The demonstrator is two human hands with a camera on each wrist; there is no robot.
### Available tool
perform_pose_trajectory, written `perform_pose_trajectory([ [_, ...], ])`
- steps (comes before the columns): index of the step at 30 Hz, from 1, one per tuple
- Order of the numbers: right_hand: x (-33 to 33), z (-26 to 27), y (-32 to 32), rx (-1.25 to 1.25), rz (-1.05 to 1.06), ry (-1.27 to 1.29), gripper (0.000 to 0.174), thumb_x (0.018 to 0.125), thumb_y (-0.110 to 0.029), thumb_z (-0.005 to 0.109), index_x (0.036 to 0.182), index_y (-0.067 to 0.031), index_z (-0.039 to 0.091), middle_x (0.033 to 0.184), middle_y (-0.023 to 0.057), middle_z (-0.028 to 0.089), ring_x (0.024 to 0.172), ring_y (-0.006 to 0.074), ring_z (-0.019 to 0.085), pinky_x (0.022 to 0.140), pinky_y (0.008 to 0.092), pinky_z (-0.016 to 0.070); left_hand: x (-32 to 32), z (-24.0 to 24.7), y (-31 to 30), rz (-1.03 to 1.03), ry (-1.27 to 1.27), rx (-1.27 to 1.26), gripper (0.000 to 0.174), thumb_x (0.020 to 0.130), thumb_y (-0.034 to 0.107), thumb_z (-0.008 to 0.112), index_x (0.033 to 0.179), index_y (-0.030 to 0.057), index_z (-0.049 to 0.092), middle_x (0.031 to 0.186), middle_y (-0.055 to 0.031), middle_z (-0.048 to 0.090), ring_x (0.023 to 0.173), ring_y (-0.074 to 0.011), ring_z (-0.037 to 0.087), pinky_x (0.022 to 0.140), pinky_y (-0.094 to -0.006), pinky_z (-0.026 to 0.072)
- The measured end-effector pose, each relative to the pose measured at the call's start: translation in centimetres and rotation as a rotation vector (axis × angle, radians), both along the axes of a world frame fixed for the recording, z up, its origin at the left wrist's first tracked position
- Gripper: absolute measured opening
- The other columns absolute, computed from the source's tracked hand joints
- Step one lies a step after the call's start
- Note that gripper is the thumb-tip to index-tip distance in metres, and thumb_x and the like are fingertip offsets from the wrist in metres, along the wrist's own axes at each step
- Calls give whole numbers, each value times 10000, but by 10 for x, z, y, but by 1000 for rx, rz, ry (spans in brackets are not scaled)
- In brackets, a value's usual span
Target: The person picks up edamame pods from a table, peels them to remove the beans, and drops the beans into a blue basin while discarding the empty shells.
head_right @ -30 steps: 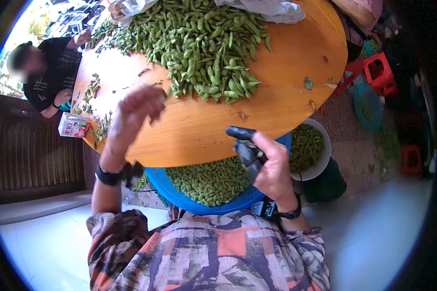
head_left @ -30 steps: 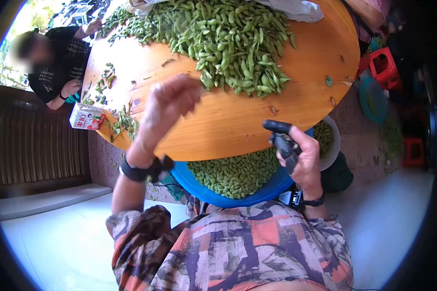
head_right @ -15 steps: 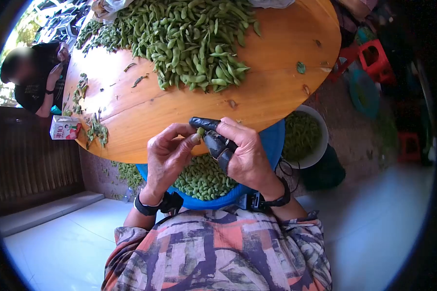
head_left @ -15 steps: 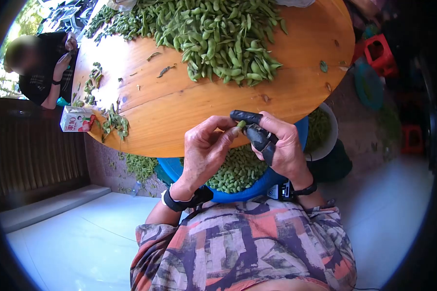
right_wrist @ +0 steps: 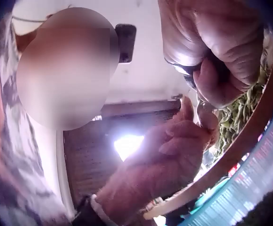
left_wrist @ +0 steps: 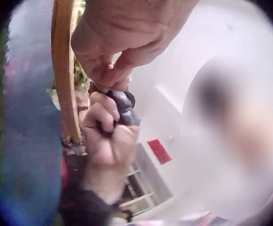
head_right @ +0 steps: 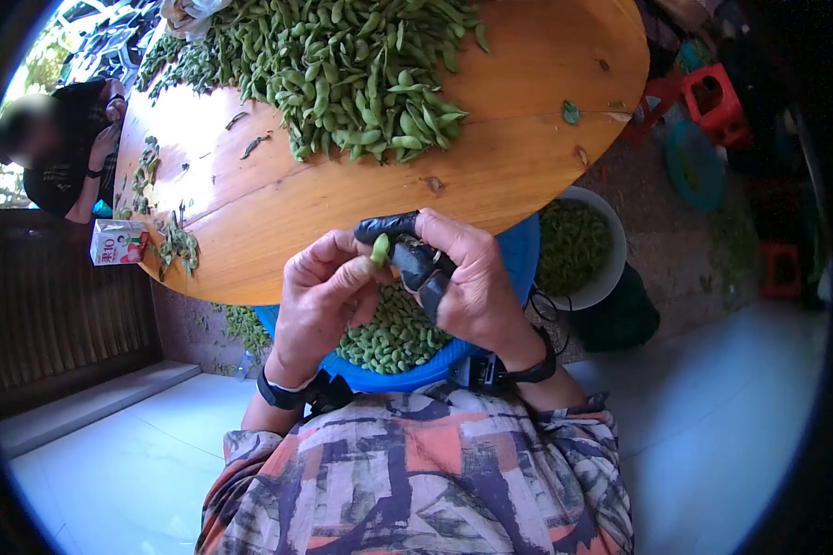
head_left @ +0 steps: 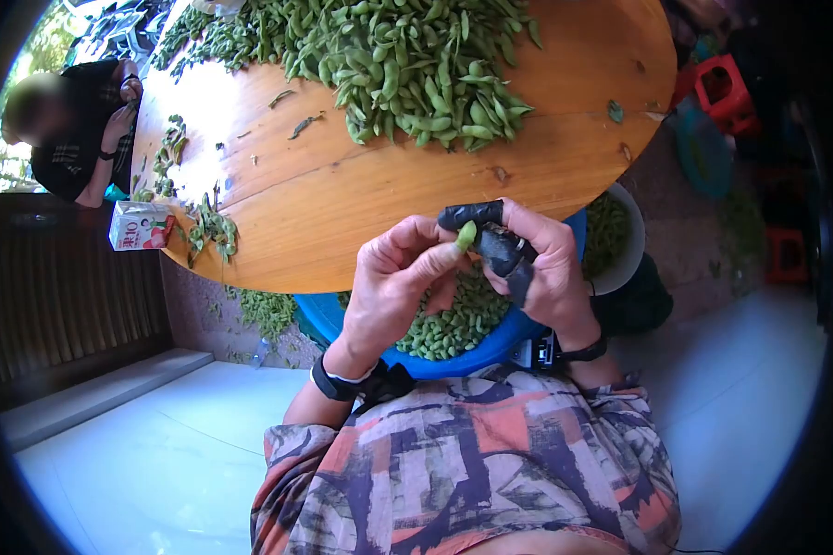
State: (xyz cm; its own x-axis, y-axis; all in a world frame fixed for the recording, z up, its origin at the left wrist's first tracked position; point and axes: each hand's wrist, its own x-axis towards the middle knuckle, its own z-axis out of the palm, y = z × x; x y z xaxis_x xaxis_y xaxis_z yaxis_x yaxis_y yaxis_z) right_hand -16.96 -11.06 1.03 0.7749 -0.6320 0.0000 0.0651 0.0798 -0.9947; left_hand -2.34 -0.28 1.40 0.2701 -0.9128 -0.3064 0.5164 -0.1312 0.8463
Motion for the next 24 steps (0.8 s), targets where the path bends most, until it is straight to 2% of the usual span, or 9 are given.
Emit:
perform_pose_trajectory([
  [3,-1,6,4,-312,-45,77,307,780,25,568,1078,5,639,852,117,598,802,252,628,725,293,472,-12,-7,1,65,-194,-36,61,933,59,630,931,9,595,760,-23,639,535,-53,541,445,-187,386],
  [4,-2,5,7,-328,-59,99,305,759,34,564,1055,12,632,834,149,576,755,309,616,677,315,468,-12,-9,2,65,-227,-48,48,934,53,628,941,17,597,737,-6,619,561,-51,558,453,-182,392],
  [9,1,-3,16,-604,-205,45,273,756,25,570,1023,13,628,811,137,560,703,292,599,620,336,452,-19,-12,0,143,-441,-51,74,959,69,592,961,-3,607,694,-16,612,543,-65,557,451,-202,409],
  [11,1,-3,15,-636,-264,40,253,755,21,575,1001,15,631,796,132,553,687,287,593,603,338,445,-4,-9,1,-18,-192,-32,145,986,111,554,960,-19,611,702,-38,628,526,-81,568,446,-214,425],
  [14,-2,6,5,-32,-20,20,135,758,15,589,886,21,632,749,116,536,675,259,592,595,325,436,14,-3,3,-146,-126,5,219,1006,158,520,929,-24,614,745,-66,656,517,-100,584,438,-220,438],
  [15,-1,6,5,-33,-17,20,135,758,15,589,886,21,632,749,116,536,675,259,592,595,325,436,18,-1,3,-207,-111,42,228,1008,162,516,925,-24,617,756,-71,661,516,-104,586,435,-220,438],
  [18,4,-10,8,-594,-94,82,243,670,48,587,912,24,591,819,148,526,714,352,579,611,357,470,20,-1,3,-210,-19,48,231,1016,176,497,999,-25,611,835,-89,670,605,-126,621,500,-235,477],
  [21,10,-16,27,-762,-279,89,337,610,65,580,945,35,564,859,181,492,746,396,562,636,405,487,13,2,6,-120,126,37,233,1020,169,482,1070,-29,595,879,-90,665,667,-132,630,569,-242,495],
  [24,11,-13,34,-794,-254,100,378,586,86,601,958,39,553,866,198,466,739,392,553,642,430,488,8,-2,9,-40,234,-4,245,1022,163,468,1116,-31,582,875,-78,649,670,-125,611,607,-239,493],
])
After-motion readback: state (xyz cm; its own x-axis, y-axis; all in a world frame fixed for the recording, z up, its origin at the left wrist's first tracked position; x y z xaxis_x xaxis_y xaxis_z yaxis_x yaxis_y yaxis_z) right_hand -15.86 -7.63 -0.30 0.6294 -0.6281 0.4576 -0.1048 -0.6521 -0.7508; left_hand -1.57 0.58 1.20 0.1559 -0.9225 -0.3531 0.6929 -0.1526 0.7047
